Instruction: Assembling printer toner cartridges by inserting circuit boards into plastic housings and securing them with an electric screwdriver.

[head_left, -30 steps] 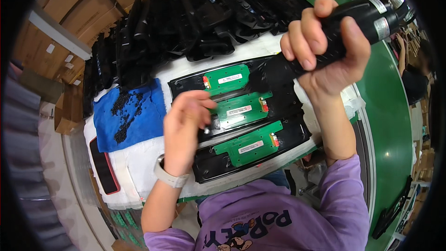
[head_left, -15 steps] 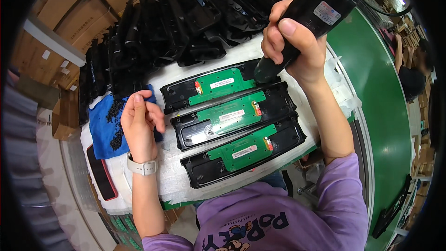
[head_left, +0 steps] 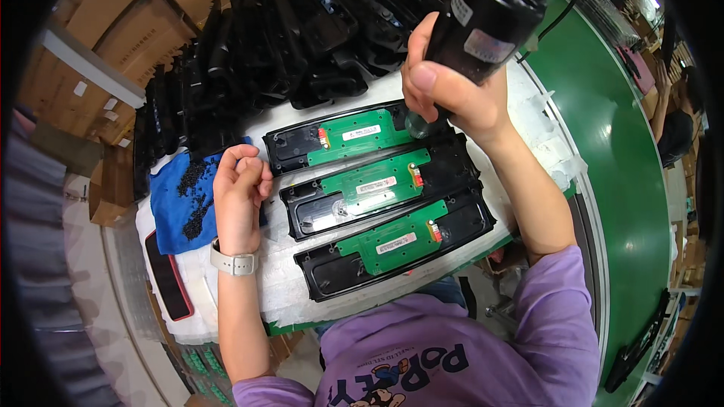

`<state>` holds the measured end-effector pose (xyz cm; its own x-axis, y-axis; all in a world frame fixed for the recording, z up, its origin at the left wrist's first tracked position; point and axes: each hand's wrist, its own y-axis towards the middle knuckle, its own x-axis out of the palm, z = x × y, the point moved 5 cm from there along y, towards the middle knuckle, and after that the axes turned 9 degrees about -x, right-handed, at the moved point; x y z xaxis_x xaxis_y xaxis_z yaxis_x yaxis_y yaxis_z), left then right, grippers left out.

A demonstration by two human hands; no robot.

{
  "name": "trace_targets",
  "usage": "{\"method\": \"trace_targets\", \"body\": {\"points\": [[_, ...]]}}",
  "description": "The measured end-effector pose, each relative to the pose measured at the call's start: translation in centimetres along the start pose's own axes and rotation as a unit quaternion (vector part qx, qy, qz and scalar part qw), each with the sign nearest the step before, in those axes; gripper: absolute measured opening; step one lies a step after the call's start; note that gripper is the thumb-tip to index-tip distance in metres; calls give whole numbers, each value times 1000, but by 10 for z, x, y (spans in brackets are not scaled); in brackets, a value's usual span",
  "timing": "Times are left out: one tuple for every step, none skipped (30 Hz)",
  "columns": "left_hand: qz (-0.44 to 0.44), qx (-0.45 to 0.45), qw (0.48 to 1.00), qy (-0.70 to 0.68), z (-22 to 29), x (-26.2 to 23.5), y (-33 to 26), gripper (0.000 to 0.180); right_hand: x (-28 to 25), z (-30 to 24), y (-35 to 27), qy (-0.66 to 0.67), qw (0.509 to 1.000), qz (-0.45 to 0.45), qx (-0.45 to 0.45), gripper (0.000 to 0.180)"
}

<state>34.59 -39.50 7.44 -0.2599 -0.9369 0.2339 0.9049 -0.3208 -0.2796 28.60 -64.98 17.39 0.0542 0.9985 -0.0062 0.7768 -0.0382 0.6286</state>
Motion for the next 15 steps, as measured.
{"method": "trace_targets", "body": {"points": [[5, 13, 1000, 2, 2, 3, -2, 9, 2, -1, -1, -6, 1000, -10, -4, 25], [10, 26, 1000, 4, 4, 5, -4, 9, 2, -3, -2, -5, 1000, -10, -6, 25], [-28, 40, 999, -4, 5, 4, -5, 12, 2, -5, -3, 10, 1000, -5, -7, 26], [-26, 41, 999, -4, 5, 5, -7, 12, 1, -7, -4, 26, 1000, 1, -8, 27], [-35, 36, 999, -7, 5, 11, -10, 15, -2, -10, -5, 65, 998, -2, -18, 30], [-45, 30, 998, -9, 4, 17, -12, 19, -2, -15, -5, 125, 991, -16, -43, 33], [-88, 10, 996, -29, 2, 22, -15, 23, -1, -20, -3, 201, 976, -20, -86, 29], [-121, -18, 991, -58, -2, 30, -18, 22, -1, -26, -2, 275, 953, -24, -127, 26], [-138, -41, 988, -52, -5, 37, -22, 21, 1, -31, -3, 291, 948, -33, -128, 32], [-155, -64, 985, -47, -8, 44, -26, 21, 3, -36, -4, 306, 942, -40, -129, 38], [-178, -82, 979, -52, -8, 51, -30, 20, 5, -40, -3, 337, 931, -61, -126, 38], [-203, -102, 972, -58, -10, 58, -33, 20, 8, -42, -5, 362, 922, -48, -128, 39], [-217, -93, 970, -57, -11, 62, -37, 19, 11, -42, -7, 363, 922, -47, -127, 39], [-215, -94, 970, -57, -13, 63, -38, 19, 13, -43, -8, 369, 919, -47, -129, 39], [-226, -87, 969, -47, -14, 66, -39, 19, 14, -43, -9, 373, 917, -47, -132, 39]]}}
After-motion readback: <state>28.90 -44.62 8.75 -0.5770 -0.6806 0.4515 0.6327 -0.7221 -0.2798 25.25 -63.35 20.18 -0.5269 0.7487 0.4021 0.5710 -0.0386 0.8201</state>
